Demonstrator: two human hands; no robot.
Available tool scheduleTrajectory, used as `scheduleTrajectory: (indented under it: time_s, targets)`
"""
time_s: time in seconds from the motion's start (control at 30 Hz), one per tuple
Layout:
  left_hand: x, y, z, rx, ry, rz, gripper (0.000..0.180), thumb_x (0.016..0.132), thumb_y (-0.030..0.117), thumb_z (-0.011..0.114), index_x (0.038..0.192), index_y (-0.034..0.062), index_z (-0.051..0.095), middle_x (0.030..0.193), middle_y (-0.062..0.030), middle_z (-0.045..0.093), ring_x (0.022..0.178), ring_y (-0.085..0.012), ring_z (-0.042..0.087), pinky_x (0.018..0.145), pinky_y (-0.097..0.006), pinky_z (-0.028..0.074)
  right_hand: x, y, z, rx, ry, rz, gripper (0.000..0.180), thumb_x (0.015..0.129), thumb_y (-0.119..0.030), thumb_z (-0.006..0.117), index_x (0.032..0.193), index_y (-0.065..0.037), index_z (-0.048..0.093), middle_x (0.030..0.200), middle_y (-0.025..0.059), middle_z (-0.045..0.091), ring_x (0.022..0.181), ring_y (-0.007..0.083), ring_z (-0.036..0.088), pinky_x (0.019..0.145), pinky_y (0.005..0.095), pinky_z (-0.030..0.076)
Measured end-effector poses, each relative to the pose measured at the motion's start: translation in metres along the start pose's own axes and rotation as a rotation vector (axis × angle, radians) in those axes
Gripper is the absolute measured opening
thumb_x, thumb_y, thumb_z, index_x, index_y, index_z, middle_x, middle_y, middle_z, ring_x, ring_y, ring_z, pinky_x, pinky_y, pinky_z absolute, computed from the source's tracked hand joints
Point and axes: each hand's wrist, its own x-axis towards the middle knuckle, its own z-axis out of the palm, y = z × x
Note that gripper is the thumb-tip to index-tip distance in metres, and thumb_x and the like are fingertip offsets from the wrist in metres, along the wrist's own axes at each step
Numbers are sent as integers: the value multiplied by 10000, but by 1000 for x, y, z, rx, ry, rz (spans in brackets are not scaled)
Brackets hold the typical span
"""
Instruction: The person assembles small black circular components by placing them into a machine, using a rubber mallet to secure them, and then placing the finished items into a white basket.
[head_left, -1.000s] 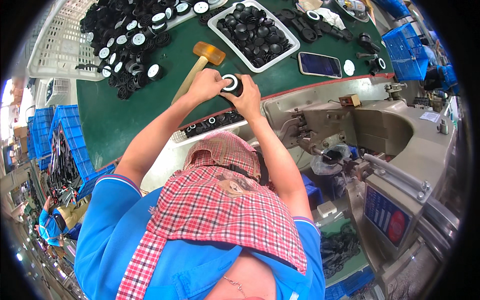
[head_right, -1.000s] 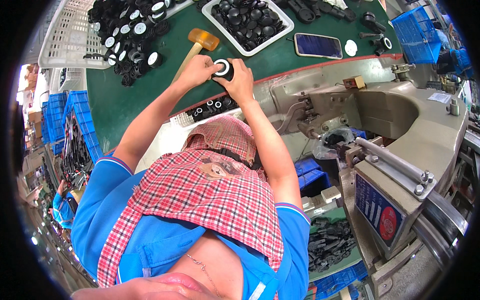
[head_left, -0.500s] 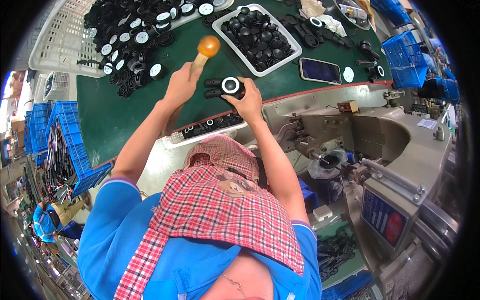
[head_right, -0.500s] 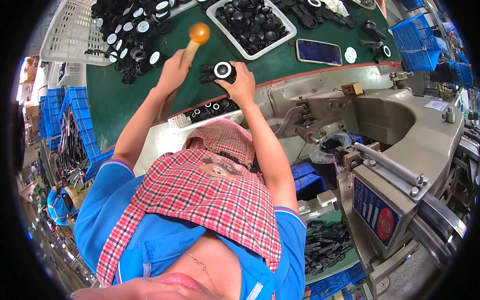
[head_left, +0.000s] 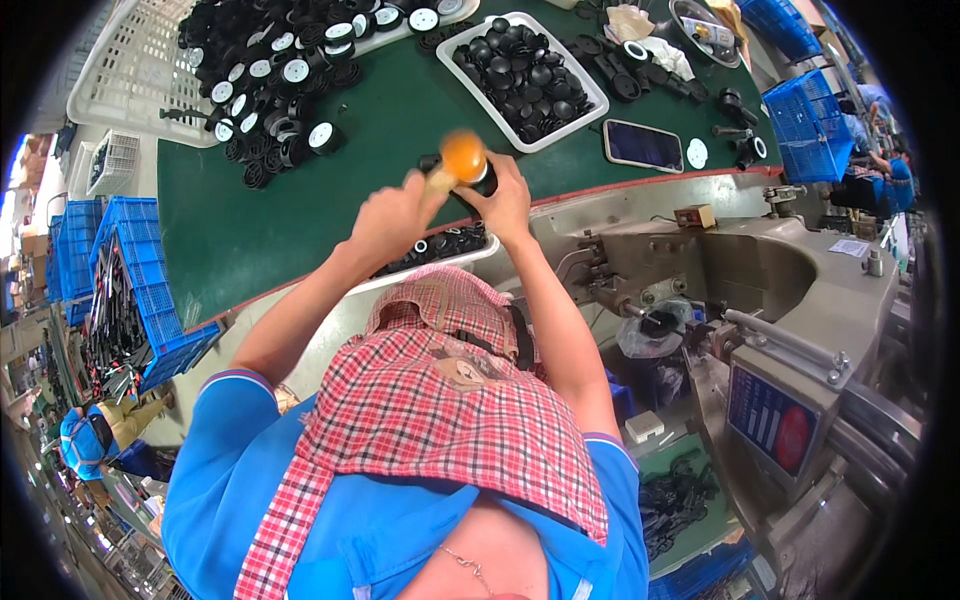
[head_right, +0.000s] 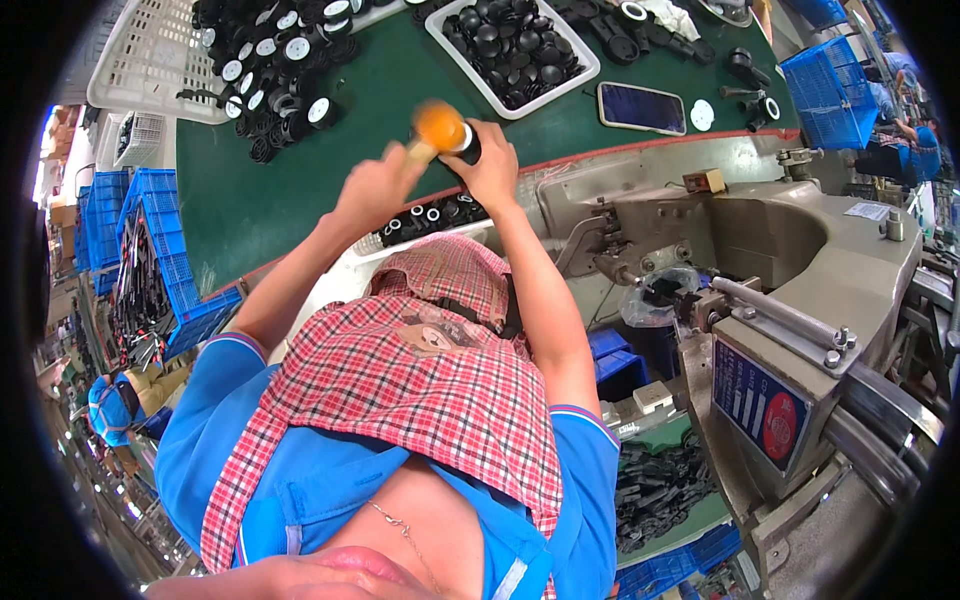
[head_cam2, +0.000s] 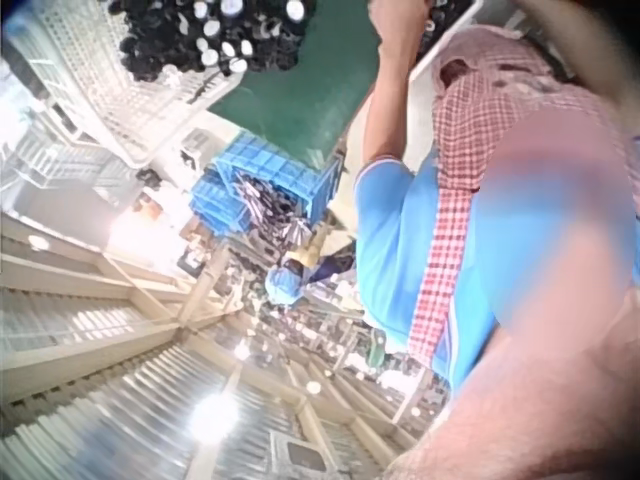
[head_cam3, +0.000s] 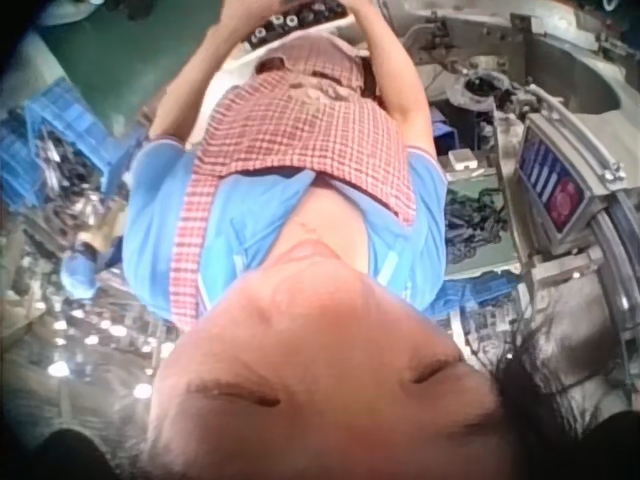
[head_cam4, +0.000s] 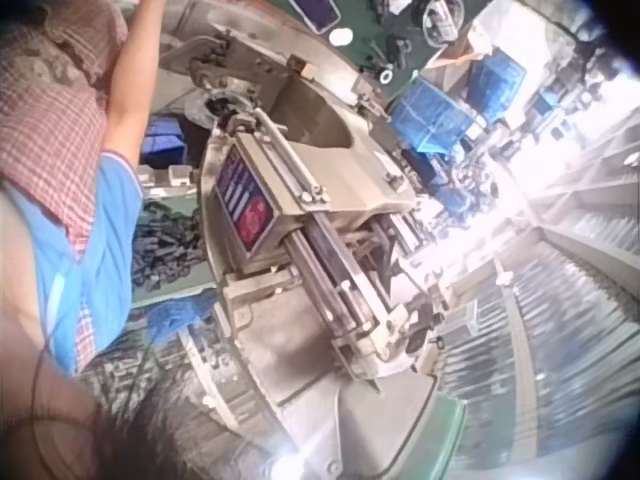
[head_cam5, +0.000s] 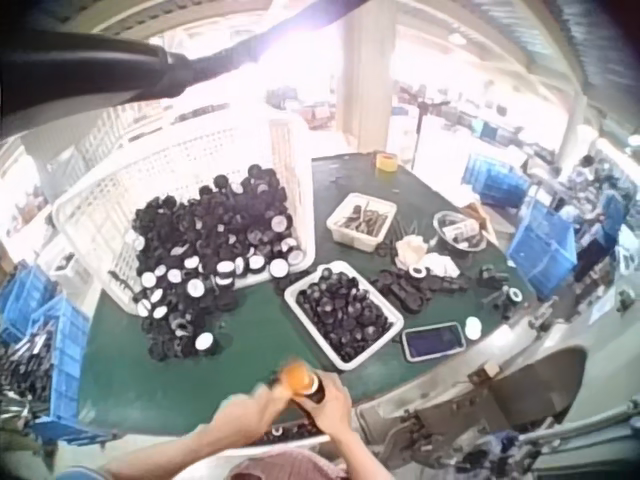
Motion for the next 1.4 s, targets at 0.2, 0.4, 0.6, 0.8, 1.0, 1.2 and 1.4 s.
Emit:
scheduleTrajectory:
  time_s: [0.2, 0.4, 0.6, 0.8, 1.0, 1.2, 1.4]
  targets:
    - [30, -19, -3, 51, 101, 33, 388, 964, 437, 522, 975, 50, 487, 739, -239, 649, 725, -460, 634, 583, -551, 479, 2, 2, -4, 68, 11, 71, 570, 626, -209, 859, 1118, -46, 623, 1075, 143, 630, 989, 357, 617, 843, 417, 499]
    - [76, -84, 30, 370, 231, 113, 333, 916, 335, 609, 1075, 56, 528, 998, -166, 576, 905, -350, 623, 701, -470, 544, -63, -4, -53, 509, -436, 483, 518, 691, -264, 858, 1094, -8, 656, 844, 22, 653, 734, 60, 579, 633, 229, 450]
    - [80, -64, 26, 344, 116, 91, 321, 951, 336, 549, 1089, 51, 603, 1051, -204, 624, 960, -409, 611, 787, -510, 502, -157, 31, -9, 324, -429, 869, 533, 804, -560, 705, 826, -28, 711, 705, 53, 657, 642, 107, 603, 581, 276, 460]
    - [102, -115, 32, 474, 314, 517, 473, 931, 346, 614, 1202, -38, 561, 1064, -267, 607, 1016, -440, 552, 866, -493, 461, -176, -9, -39, 432, -265, 570, 554, 860, -388, 695, 1205, 37, 609, 986, 147, 717, 883, 231, 689, 813, 347, 531]
    - [40, -27, 59, 170, 358, 663, 443, 933, 254, 622, 1258, -35, 536, 1158, -237, 567, 1078, -382, 537, 932, -449, 442, -400, -6, -181, -406, 357, 865, 488, 817, -352, 705, 1176, -30, 628, 1114, 192, 657, 1023, 356, 636, 892, 425, 508]
    - [-78, 86, 131, -124, -120, 841, 364, 908, 114, 617, 1222, -49, 535, 1211, -229, 543, 1140, -377, 515, 988, -422, 412, -649, -83, -240, -1079, 142, 1596, 377, 767, -313, 746, 1016, -51, 640, 1082, 140, 628, 1016, 353, 620, 840, 471, 523]
    - [-147, 107, 160, -180, -339, 879, 338, 894, 82, 614, 1217, 2, 553, 1215, -187, 530, 1069, -349, 562, 917, -399, 461, -683, -122, -201, -1168, 323, 1605, 580, 727, -433, 788, 1035, -6, 546, 939, 182, 656, 886, 359, 640, 742, 437, 531]
